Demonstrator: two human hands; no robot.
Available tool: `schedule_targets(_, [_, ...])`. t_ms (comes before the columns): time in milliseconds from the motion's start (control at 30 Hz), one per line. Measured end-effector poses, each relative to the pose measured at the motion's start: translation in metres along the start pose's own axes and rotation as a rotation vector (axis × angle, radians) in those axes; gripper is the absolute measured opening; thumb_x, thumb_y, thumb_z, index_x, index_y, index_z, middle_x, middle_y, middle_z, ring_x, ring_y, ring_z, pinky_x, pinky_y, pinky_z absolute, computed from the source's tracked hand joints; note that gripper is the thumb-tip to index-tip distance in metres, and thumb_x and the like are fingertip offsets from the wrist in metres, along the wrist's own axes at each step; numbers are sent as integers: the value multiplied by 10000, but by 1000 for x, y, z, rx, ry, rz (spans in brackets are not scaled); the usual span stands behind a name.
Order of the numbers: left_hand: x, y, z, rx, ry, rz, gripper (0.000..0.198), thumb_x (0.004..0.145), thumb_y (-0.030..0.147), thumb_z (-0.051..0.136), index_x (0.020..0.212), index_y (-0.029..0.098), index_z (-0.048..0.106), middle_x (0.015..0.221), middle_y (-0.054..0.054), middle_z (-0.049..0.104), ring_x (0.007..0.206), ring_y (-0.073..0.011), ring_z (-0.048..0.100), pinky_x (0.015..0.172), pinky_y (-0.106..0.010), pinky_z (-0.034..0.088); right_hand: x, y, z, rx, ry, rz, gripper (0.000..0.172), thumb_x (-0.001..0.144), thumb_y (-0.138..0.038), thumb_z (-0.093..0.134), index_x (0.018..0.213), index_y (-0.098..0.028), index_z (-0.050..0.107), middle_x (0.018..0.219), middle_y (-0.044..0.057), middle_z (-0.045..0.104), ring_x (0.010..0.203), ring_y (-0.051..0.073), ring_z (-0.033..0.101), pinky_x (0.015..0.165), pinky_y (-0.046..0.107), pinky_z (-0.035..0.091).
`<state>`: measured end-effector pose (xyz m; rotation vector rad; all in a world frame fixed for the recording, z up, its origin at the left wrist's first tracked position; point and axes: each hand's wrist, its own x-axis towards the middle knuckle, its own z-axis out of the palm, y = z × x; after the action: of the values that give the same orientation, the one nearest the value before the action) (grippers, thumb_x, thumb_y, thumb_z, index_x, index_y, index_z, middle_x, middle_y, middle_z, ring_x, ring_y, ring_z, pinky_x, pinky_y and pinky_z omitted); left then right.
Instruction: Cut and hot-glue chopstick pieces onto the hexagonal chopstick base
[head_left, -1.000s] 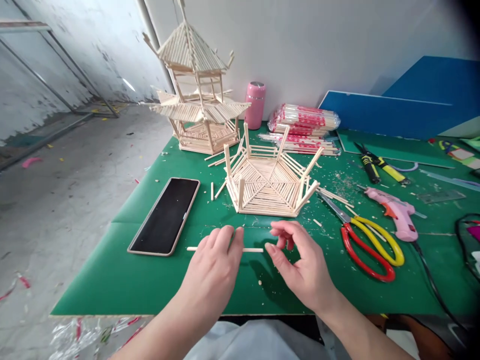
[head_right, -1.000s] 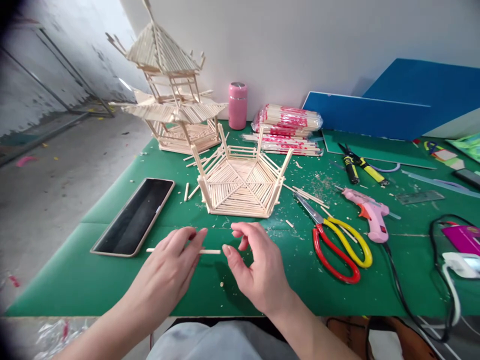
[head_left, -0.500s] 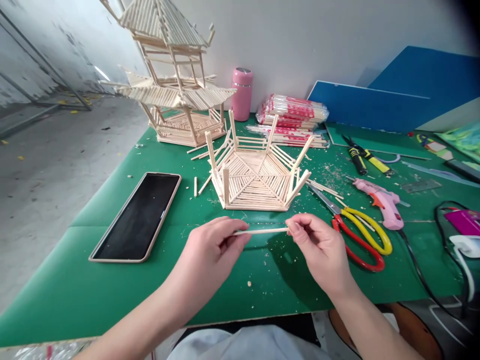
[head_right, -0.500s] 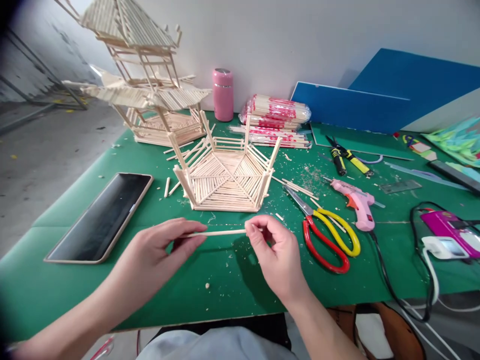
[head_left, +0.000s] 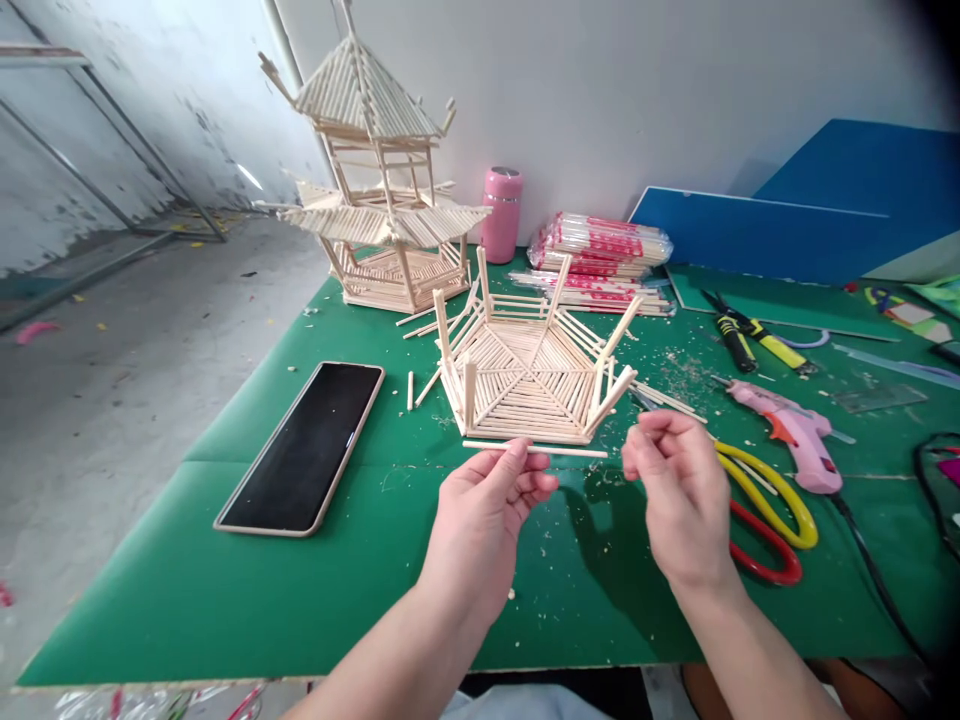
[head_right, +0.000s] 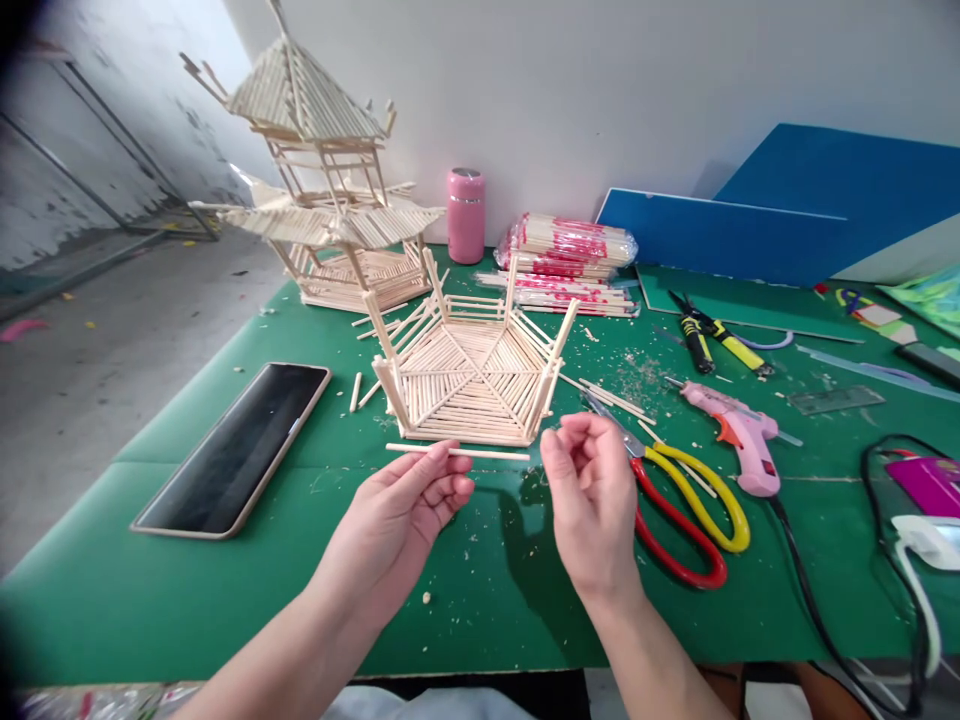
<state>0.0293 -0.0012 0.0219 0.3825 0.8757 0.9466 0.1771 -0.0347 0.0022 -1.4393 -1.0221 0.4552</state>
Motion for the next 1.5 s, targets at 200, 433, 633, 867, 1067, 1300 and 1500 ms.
schedule_targets(200, [18,2,1,52,42,25,92,723,168,645,711,78,625,679,-72,665,596,-126,628,633,-252,483,28,6,0,-79,50,-82,297,771,-309,595,1040,-227,498,864,25,511,767,150,526,625,261,455])
schedule_targets(433, [27,1,3,69,27,-2,97,751,156,618,703,73,628,676,-83,670,598,-132,635,629,-250,489,33,6,14,-207,-61,-147,345,821,-355,516,1139,-220,500,957,58,554,853,186,531,709,321,447])
schedule_targets(633, [30,0,3,51,0,-23,112,765,165,606,716,69,639,687,-83,673,616,-135,638,645,-258,492,28,11,13,-152,-144,-134,224,851,-317,484,1031,-207,561,1064,80,583,980,218,548,820,361,454])
schedule_targets(867, [30,2,2,52,-13,-39,98,768,157,600,743,71,640,721,-88,681,645,-142,644,662,-258,499,29,10,6,-108,-155,-139,246,844,-271,508,1051,-209,625,1030,65,637,979,214,579,817,354,476])
schedule_targets(1067, [31,2,1,66,0,-43,108,772,170,601,762,69,639,748,-96,683,678,-153,648,682,-259,502,33,18,0,-36,-75,-114,194,831,-271,532,973,-227,657,943,39,664,910,198,605,831,364,475])
schedule_targets(1300, [33,1,1,72,10,-41,122,762,180,614,811,70,634,771,-100,683,701,-161,649,691,-264,506,33,21,2,28,-86,-30,189,828,-257,533,962,-250,666,972,27,676,904,198,615,786,354,504])
schedule_targets(1500, [34,0,2,68,17,-33,122,759,180,613,799,67,634,768,-102,684,698,-161,649,695,-265,507,32,24,0,-16,-129,-30,217,807,-192,534,983,-242,651,1032,39,655,965,213,595,834,373,479])
